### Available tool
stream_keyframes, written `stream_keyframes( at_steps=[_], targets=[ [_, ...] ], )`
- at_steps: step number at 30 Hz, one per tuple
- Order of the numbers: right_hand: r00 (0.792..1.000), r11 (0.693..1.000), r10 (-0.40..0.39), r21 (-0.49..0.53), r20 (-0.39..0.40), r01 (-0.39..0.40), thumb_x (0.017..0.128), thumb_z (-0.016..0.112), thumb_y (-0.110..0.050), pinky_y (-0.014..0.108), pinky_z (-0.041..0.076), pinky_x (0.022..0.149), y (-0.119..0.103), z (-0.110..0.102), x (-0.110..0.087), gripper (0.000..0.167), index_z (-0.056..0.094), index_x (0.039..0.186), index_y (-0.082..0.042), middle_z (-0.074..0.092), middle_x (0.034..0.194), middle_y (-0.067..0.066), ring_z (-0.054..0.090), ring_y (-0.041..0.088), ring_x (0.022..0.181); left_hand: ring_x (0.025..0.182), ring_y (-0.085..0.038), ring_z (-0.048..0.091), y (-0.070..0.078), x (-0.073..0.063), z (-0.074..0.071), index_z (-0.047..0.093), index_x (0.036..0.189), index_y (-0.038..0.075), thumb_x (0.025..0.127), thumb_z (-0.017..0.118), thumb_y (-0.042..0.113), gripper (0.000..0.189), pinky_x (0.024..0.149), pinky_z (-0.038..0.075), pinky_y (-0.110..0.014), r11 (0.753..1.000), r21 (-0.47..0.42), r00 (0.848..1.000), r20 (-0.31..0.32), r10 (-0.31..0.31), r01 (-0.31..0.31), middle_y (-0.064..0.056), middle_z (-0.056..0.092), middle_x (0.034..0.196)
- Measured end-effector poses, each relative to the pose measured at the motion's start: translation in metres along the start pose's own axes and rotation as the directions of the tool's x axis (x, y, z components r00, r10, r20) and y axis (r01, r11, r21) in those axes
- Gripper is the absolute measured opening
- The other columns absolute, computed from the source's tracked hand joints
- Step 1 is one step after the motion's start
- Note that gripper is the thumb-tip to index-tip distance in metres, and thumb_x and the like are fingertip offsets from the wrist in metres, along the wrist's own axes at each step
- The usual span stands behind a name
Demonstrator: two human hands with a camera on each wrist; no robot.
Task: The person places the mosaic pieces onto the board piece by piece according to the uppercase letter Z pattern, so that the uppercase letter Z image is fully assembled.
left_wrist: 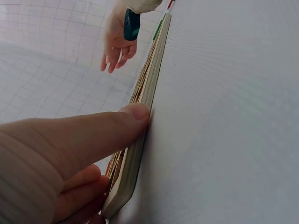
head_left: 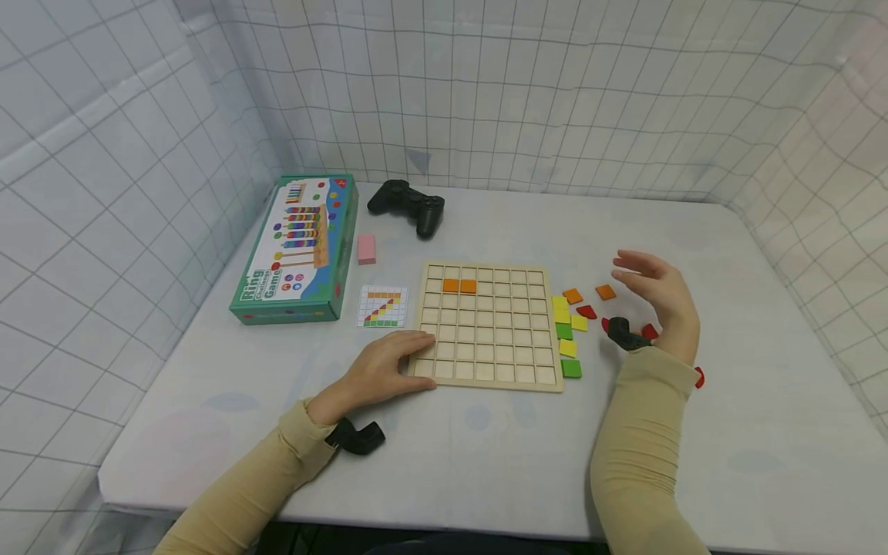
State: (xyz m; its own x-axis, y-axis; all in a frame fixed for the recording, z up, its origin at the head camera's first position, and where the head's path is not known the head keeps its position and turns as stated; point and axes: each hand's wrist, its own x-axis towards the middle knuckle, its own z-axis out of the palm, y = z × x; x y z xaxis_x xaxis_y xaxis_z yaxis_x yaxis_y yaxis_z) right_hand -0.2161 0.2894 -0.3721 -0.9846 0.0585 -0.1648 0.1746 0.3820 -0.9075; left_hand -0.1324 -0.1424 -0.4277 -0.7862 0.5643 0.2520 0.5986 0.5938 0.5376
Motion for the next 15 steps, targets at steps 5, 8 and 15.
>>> stream_keyframes(
  at_steps=[5,8,15],
  targets=[
    [1.0,1.0,0.023,-0.012,-0.019,-0.023,0.088,0.064,-0.041,0.045,0.03,0.109,0.013,0.0,0.005,0.062,0.043,0.142,-0.017,0.044,0.141,0.006,0.037,0.023,0.125,0.121,-0.026,0.05,0.0,0.0,0.0,0.058,0.127,0.002,0.074,0.079,0.038,0.068,0.104,0.039,-0.04,1.0,-0.004,1.0,0.012,-0.012,0.012,-0.011,0.058,0.127],
    [0.999,0.999,0.041,-0.017,-0.022,-0.041,0.086,0.065,-0.045,0.044,0.031,0.108,0.023,0.001,0.011,0.064,0.045,0.141,-0.02,0.045,0.14,0.004,0.038,0.022,0.124,0.121,-0.026,0.05,-0.001,0.0,0.0,0.058,0.128,0.002,0.073,0.08,0.038,0.068,0.104,0.039,-0.039,1.0,-0.008,1.0,0.016,-0.019,0.02,-0.01,0.057,0.128],
    [0.998,0.998,0.059,-0.023,-0.005,-0.059,0.089,0.064,-0.039,0.042,0.033,0.107,0.028,0.001,0.015,0.062,0.042,0.143,-0.017,0.043,0.141,0.008,0.04,0.022,0.122,0.121,-0.026,0.05,-0.002,-0.001,0.0,0.058,0.127,0.003,0.073,0.08,0.038,0.068,0.104,0.039,-0.039,1.0,-0.006,1.0,0.01,-0.015,0.015,-0.01,0.058,0.127]
  ],
)
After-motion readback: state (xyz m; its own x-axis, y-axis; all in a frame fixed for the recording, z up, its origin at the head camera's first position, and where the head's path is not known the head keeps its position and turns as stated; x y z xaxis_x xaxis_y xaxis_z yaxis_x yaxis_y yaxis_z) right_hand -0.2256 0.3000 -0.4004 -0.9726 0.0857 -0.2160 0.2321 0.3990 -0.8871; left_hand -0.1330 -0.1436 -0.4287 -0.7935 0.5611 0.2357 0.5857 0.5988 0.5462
